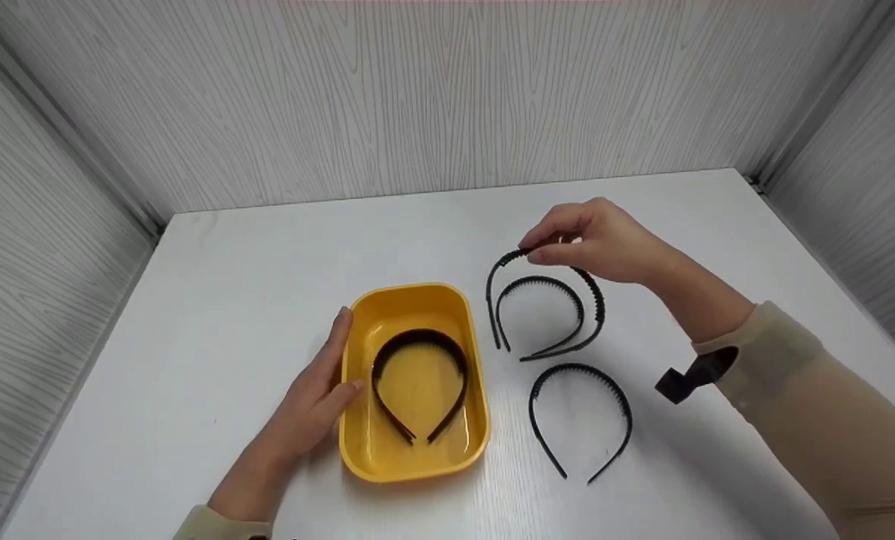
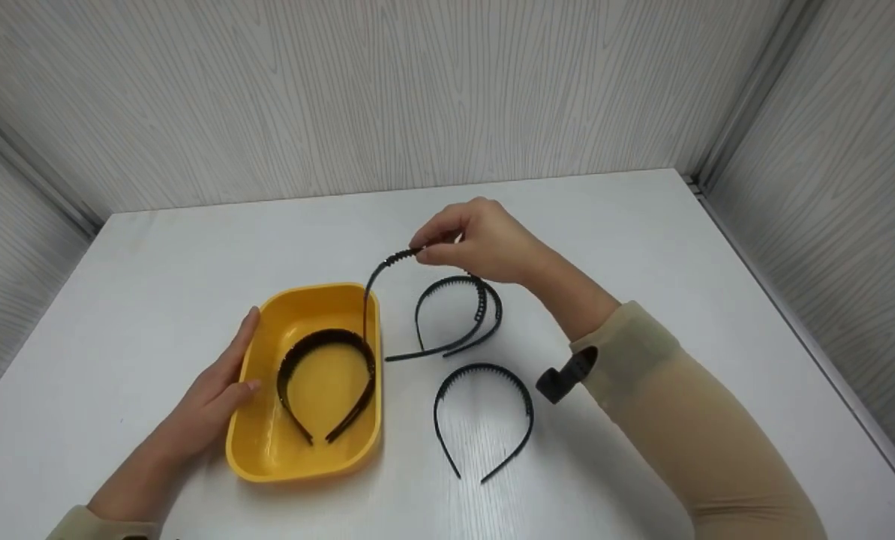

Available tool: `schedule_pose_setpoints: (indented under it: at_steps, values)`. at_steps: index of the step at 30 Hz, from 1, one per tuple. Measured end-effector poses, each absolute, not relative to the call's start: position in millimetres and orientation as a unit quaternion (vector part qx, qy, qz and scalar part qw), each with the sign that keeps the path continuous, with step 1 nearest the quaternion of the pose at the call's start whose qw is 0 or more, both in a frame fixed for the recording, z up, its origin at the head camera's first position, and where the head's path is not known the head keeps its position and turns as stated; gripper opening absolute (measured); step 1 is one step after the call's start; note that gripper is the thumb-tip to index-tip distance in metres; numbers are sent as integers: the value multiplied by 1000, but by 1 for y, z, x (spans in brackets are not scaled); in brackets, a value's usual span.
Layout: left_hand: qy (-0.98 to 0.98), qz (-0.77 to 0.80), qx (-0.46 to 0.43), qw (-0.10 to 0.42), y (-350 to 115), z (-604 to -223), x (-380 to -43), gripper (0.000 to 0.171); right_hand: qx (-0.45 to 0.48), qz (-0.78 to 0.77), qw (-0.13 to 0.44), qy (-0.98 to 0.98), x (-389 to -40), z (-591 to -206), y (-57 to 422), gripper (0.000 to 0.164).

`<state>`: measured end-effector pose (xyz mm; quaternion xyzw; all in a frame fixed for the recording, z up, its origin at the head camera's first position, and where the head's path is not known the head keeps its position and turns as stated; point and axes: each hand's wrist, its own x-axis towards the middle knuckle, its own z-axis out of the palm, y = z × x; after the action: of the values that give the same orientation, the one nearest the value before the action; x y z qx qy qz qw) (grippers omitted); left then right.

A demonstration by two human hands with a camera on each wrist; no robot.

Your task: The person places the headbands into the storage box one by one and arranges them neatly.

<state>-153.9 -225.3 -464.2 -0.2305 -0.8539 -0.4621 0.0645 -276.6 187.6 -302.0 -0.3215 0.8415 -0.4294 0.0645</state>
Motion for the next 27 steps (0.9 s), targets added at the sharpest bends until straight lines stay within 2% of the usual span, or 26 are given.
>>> schedule_pose_setpoints:
  at_steps: [12, 27]
  values:
    - [-856, -459, -230, 64, -223, -462, -155, 82, -359, -408, 30, 839, -267, -304, 130, 13]
    - [-858, -463, -218, 53, -223, -461, -154, 84, -429, -365, 72, 823, -267, -334, 64, 15]
